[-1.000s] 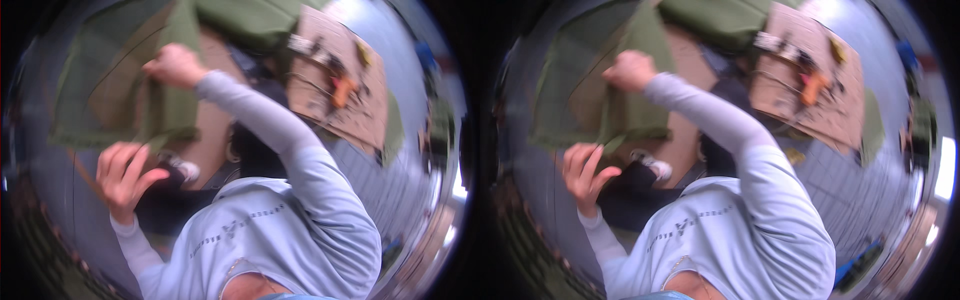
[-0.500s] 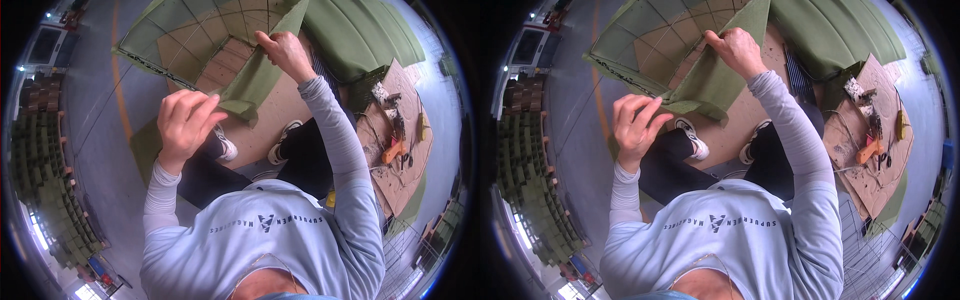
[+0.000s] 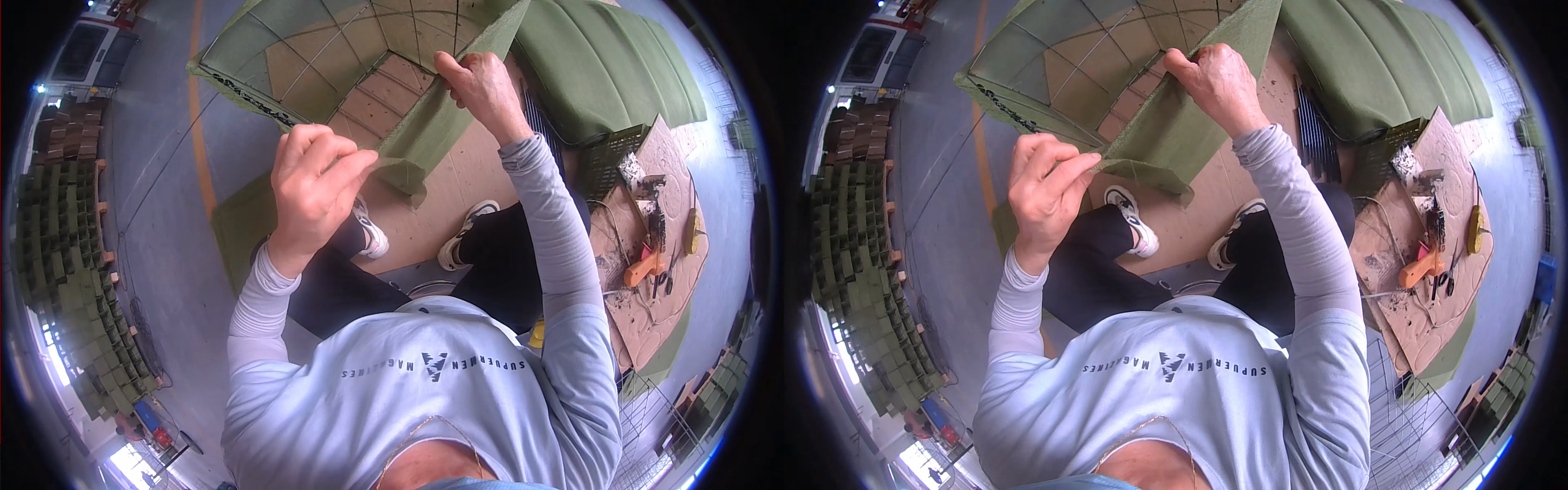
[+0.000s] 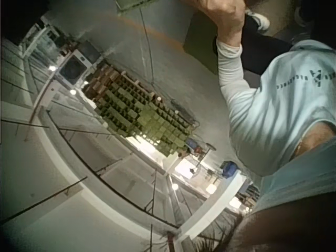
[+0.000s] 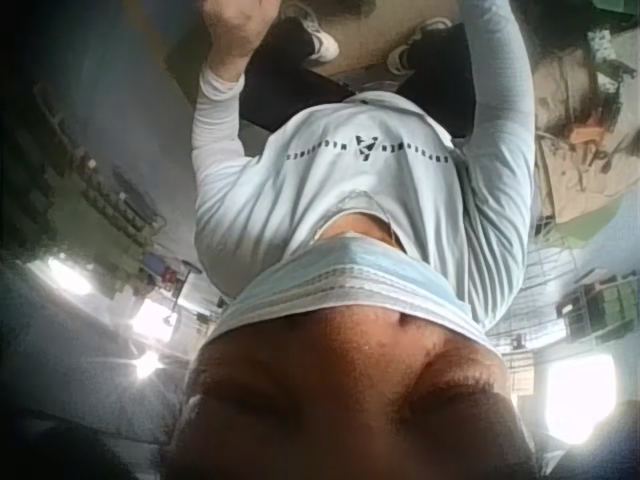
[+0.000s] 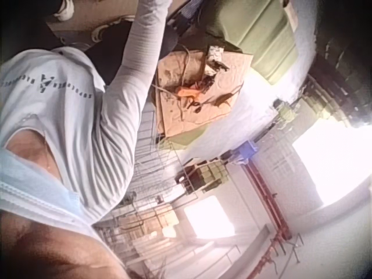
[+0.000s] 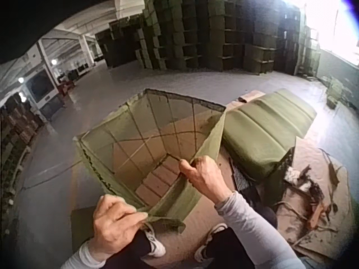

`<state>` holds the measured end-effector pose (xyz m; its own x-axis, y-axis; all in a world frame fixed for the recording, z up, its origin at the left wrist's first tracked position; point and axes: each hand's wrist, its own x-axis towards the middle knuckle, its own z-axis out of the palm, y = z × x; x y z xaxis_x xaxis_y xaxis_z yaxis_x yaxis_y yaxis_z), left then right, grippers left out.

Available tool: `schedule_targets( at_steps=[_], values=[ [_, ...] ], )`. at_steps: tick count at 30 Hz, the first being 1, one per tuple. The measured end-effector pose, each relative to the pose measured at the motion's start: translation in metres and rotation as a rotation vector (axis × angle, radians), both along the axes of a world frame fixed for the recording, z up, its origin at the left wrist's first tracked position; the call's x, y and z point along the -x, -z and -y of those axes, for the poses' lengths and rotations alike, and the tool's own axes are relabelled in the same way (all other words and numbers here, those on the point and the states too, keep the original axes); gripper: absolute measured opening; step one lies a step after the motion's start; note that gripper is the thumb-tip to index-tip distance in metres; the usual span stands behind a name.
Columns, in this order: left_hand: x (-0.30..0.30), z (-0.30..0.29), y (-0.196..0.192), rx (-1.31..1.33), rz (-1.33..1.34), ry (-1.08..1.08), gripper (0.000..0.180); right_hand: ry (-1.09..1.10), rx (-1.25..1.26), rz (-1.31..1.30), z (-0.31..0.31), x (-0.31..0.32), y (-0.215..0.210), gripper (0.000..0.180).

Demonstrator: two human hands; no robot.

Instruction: Assembling a foldable cloth bin by attaching green fabric panels to a wire frame using a glue gun and scissors.

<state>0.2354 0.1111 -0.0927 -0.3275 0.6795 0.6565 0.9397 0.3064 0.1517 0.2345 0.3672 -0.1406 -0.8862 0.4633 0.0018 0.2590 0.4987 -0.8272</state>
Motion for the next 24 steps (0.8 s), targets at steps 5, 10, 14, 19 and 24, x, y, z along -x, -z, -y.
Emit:
schedule_targets(
  at_steps=[5,10,14,19,24],
  values=[
    [0.001,-0.009,-0.004,-0.020,0.082,-0.032,0.027,-0.015,-0.002,0.000,0.000,-0.001,-0.001,0.058],
    [0.004,-0.016,-0.011,-0.013,0.159,-0.032,0.023,-0.019,-0.012,-0.012,-0.001,-0.001,0.000,0.058],
    [0.006,-0.021,-0.013,0.000,0.226,-0.032,0.018,-0.066,-0.071,0.006,-0.006,0.003,0.010,0.057],
    [0.015,-0.023,-0.013,0.042,0.272,0.022,0.016,-0.104,-0.168,-0.038,-0.010,0.008,0.020,0.055],
    [0.026,-0.025,-0.011,0.051,0.329,0.044,0.014,-0.101,-0.160,-0.049,-0.012,0.008,0.019,0.060]
  ],
)
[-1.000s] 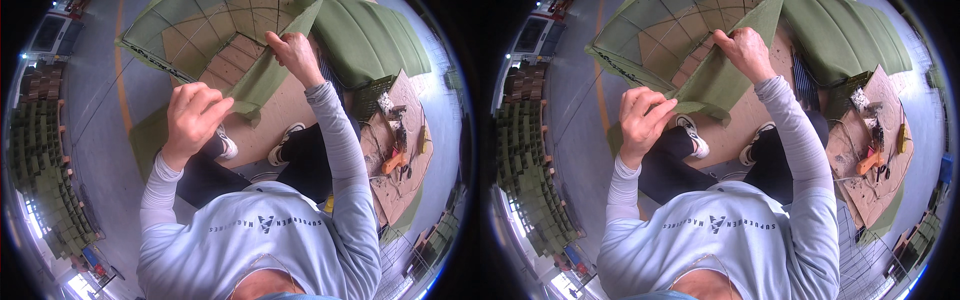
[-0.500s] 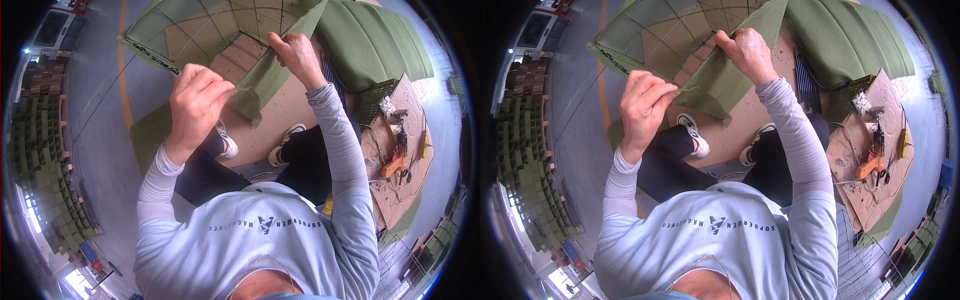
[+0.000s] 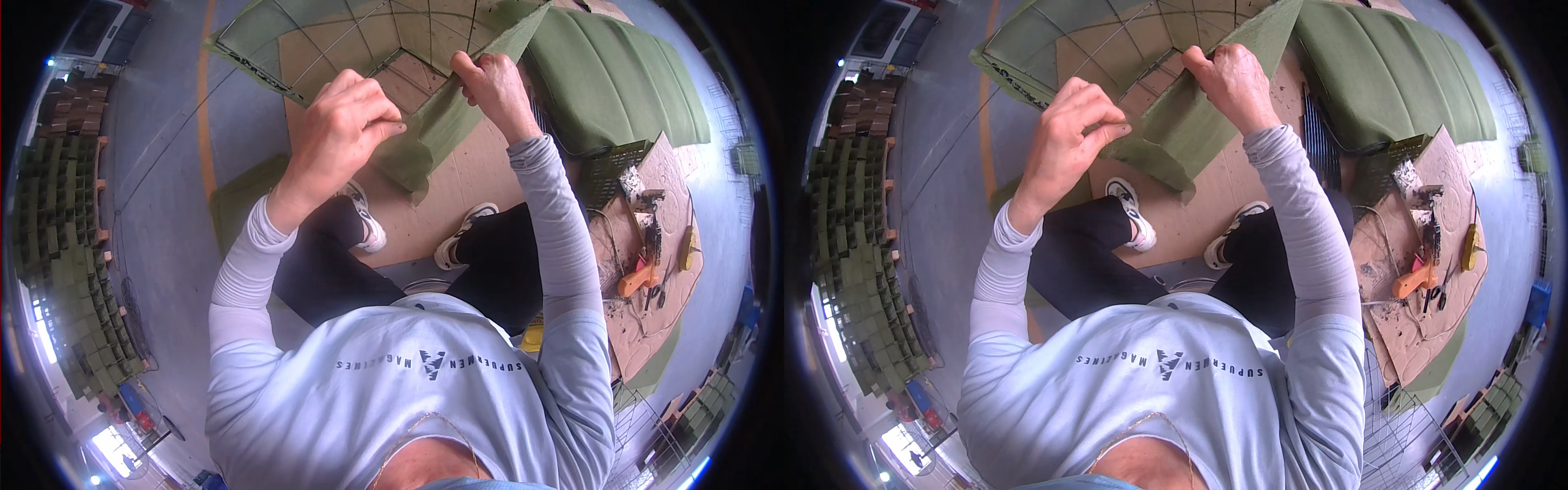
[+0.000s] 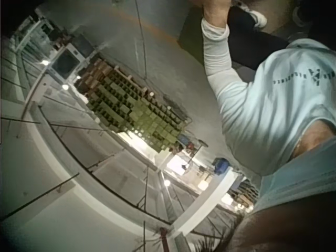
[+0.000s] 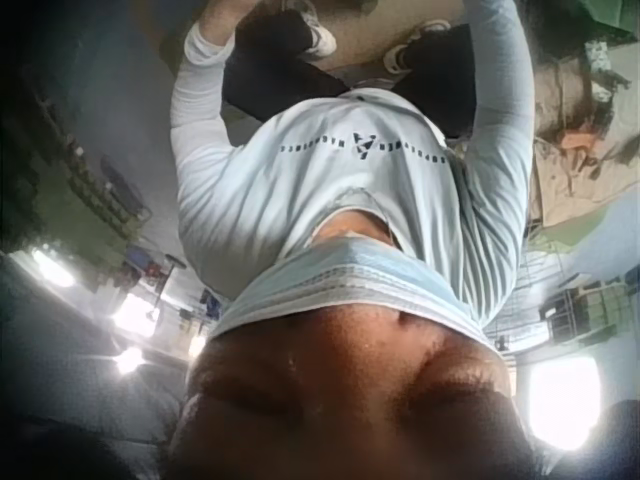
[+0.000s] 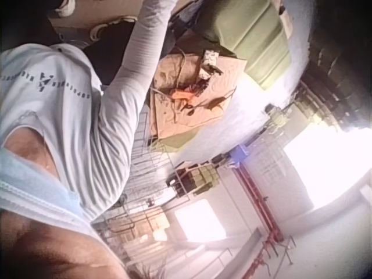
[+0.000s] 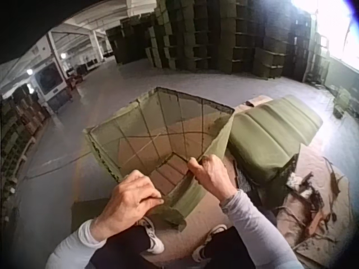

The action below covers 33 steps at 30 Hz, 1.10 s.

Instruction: Assembling a foldable cloth bin by attaching green fabric panels to a wire frame using a glue gun and scissors.

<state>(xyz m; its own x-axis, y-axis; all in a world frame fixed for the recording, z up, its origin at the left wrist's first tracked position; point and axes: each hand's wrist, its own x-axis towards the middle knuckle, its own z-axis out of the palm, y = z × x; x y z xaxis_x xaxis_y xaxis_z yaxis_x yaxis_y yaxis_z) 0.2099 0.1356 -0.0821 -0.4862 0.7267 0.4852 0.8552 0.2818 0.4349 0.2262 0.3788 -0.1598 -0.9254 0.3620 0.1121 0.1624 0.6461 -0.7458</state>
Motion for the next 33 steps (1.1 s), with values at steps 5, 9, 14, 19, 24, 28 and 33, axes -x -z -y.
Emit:
schedule_targets(
  at_steps=[5,9,14,19,24,28,33],
  values=[
    [0.005,0.001,-0.002,0.100,0.023,-0.001,0.011,0.078,-0.179,-0.101,0.020,-0.033,-0.041,0.057],
    [0.007,0.001,0.000,0.095,0.010,0.015,0.011,-0.191,-0.243,-0.609,0.041,-0.053,-0.042,0.045],
    [0.007,0.001,0.001,0.087,-0.010,0.034,0.010,-0.514,-0.104,-0.403,0.048,-0.050,-0.041,0.034],
    [0.016,0.015,-0.008,0.083,-0.013,0.040,0.015,-0.449,-0.071,-0.337,0.053,-0.046,-0.045,0.023],
    [0.014,0.043,-0.013,0.049,-0.072,0.099,0.025,-0.406,-0.078,-0.265,0.058,-0.047,-0.052,0.016],
    [0.017,0.044,-0.005,0.061,-0.013,0.118,0.024,-0.417,-0.178,-0.269,0.060,-0.045,-0.054,0.018],
    [0.016,0.032,-0.010,0.123,-0.039,0.063,0.015,-0.414,-0.226,-0.282,0.065,-0.044,-0.061,0.017]
  ],
)
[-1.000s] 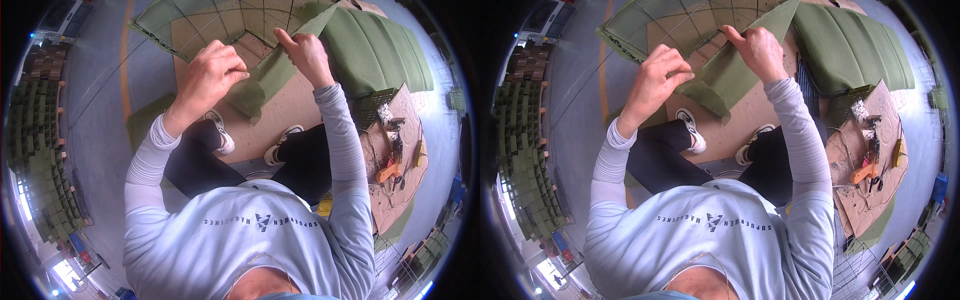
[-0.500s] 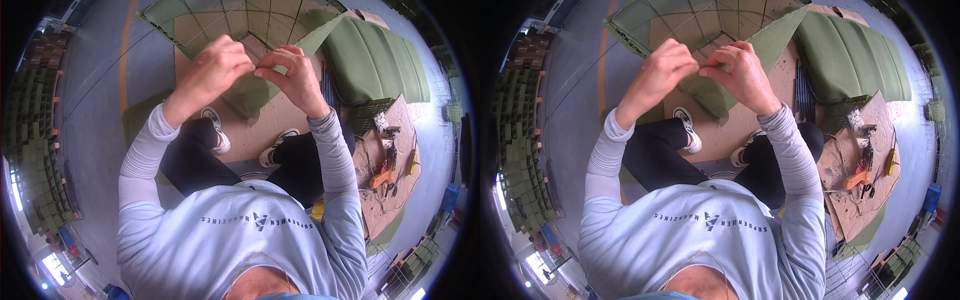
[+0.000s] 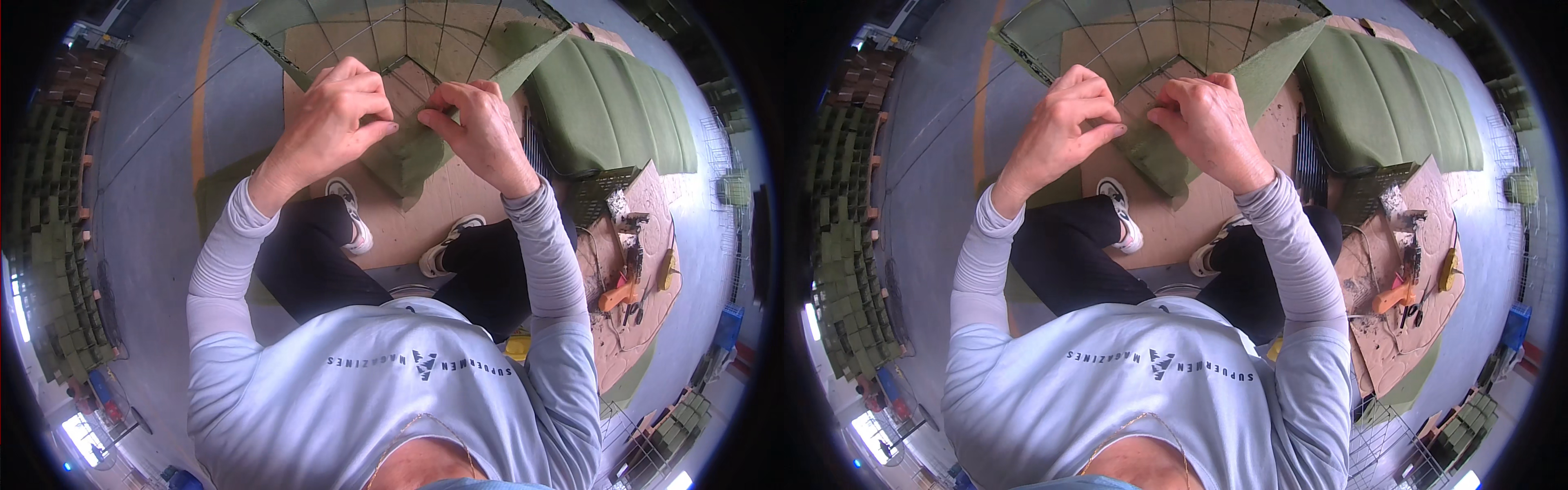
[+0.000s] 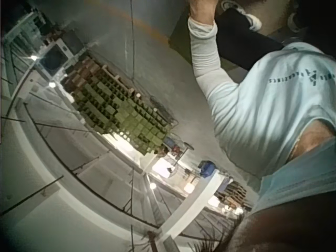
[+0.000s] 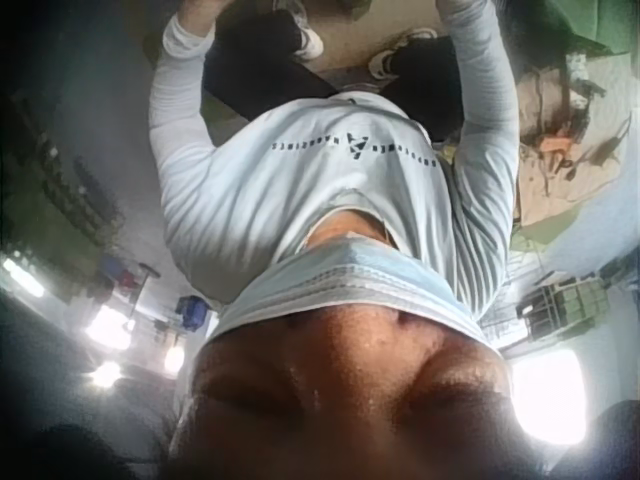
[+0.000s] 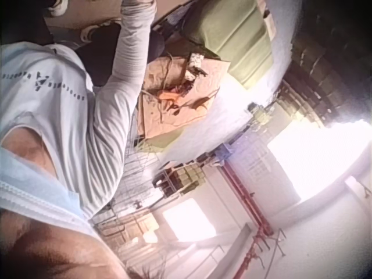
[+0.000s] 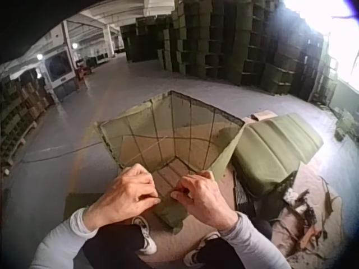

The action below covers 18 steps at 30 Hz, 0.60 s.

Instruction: Assembling a foldable cloth bin by attaching green fabric panels to a wire frame using a glue gun and scissors.

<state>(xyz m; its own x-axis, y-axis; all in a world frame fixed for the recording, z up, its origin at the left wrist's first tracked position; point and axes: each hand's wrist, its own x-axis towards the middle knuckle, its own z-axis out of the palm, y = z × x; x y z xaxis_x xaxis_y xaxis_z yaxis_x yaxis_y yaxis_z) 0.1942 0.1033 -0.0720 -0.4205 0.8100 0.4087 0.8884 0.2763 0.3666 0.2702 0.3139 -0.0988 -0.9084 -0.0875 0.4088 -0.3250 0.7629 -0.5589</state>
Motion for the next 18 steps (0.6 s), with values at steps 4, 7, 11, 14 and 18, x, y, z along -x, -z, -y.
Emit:
schedule_targets(
  at_steps=[4,7,11,14,18],
  values=[
    [0.000,-0.010,-0.004,0.154,-0.013,-0.065,0.012,0.031,-0.067,0.224,0.003,0.006,-0.019,0.016],
    [0.005,-0.019,-0.009,0.290,0.011,-0.072,0.013,0.032,-0.164,0.353,0.005,0.019,-0.026,0.017],
    [0.019,-0.027,-0.017,0.449,0.090,-0.029,0.015,0.004,-0.222,-0.194,0.005,0.011,-0.015,0.018],
    [0.024,-0.033,-0.021,0.547,0.165,0.006,0.017,-0.105,-0.173,-0.345,0.015,-0.026,-0.011,0.024],
    [0.028,-0.033,-0.021,0.583,0.176,0.032,0.018,-0.163,-0.237,-0.464,0.022,-0.030,0.026,0.038]
  ],
)
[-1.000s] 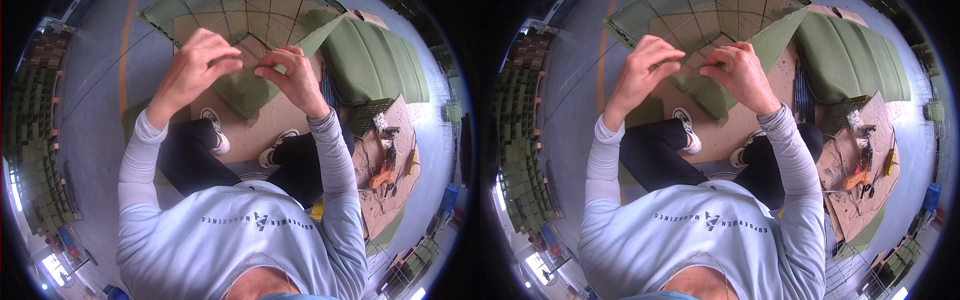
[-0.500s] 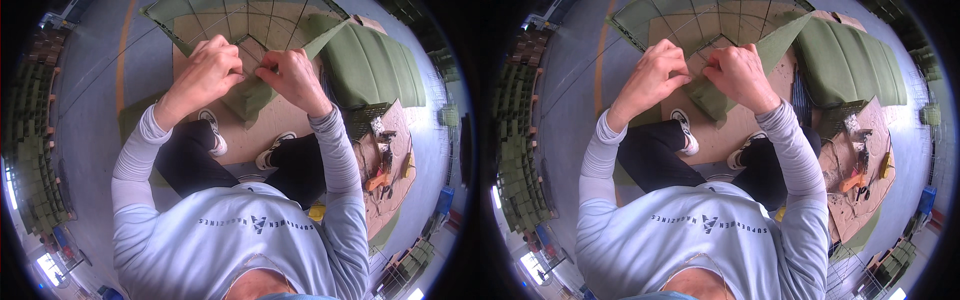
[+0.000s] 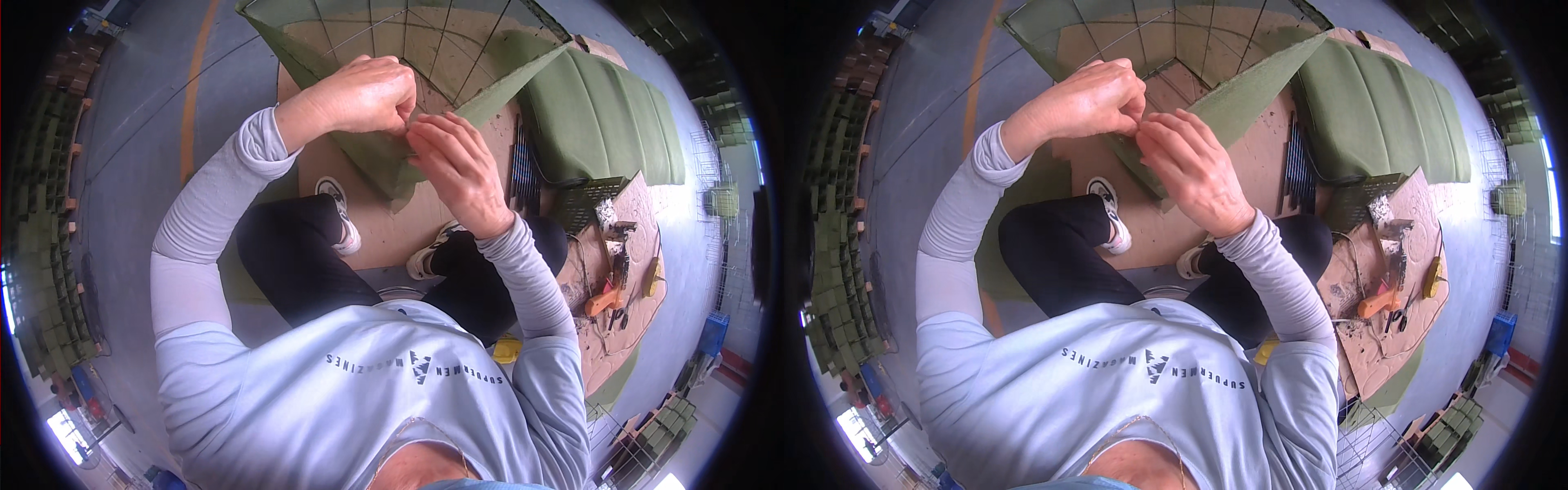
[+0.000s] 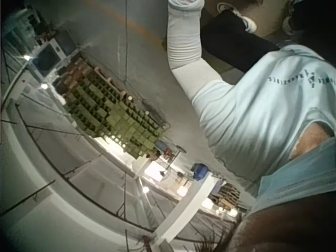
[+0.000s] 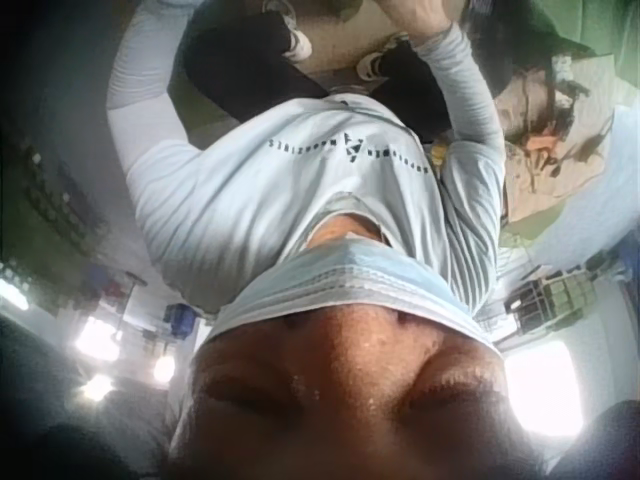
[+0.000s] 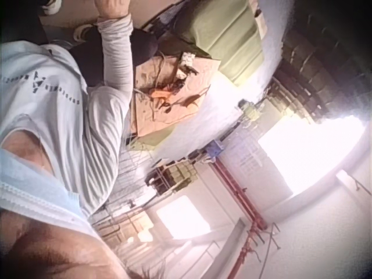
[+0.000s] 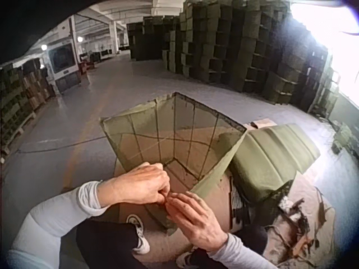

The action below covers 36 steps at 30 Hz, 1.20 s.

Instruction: Assembling a foldable cloth bin by attaching green fabric panels to a wire frame using a glue gun and scissors.

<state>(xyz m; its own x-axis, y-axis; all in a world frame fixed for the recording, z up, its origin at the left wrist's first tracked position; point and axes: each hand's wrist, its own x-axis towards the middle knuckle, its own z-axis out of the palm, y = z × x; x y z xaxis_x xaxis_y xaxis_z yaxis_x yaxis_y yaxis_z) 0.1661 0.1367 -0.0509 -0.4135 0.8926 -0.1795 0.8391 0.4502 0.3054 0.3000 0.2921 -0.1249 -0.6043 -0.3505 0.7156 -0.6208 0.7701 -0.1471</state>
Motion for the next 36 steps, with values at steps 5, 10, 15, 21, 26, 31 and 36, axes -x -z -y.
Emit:
schedule_targets(
  at_steps=[5,10,15,21,26,31,36],
  values=[
    [0.003,0.010,0.007,-0.087,0.032,-0.007,0.019,0.213,0.135,-0.022,-0.014,-0.003,-0.009,0.037],
    [0.000,0.015,0.001,-0.141,0.143,-0.038,0.025,0.128,0.218,0.250,-0.026,0.015,-0.004,0.023],
    [0.006,0.007,0.003,-0.068,0.256,-0.012,0.027,0.107,0.275,0.448,-0.027,0.018,-0.017,0.017],
    [0.009,0.015,0.003,-0.092,0.395,-0.021,0.025,0.074,0.312,0.422,-0.026,0.008,-0.024,0.016],
    [0.005,0.014,0.004,-0.128,0.354,-0.012,0.025,0.072,0.405,0.409,-0.023,0.016,-0.020,0.017],
    [0.003,0.012,0.007,-0.114,0.314,-0.067,0.023,0.161,0.324,0.442,-0.018,0.031,-0.020,0.012],
    [-0.002,0.002,0.002,-0.075,0.312,-0.121,0.024,0.245,0.250,0.589,-0.018,0.039,-0.034,0.015]
  ],
)
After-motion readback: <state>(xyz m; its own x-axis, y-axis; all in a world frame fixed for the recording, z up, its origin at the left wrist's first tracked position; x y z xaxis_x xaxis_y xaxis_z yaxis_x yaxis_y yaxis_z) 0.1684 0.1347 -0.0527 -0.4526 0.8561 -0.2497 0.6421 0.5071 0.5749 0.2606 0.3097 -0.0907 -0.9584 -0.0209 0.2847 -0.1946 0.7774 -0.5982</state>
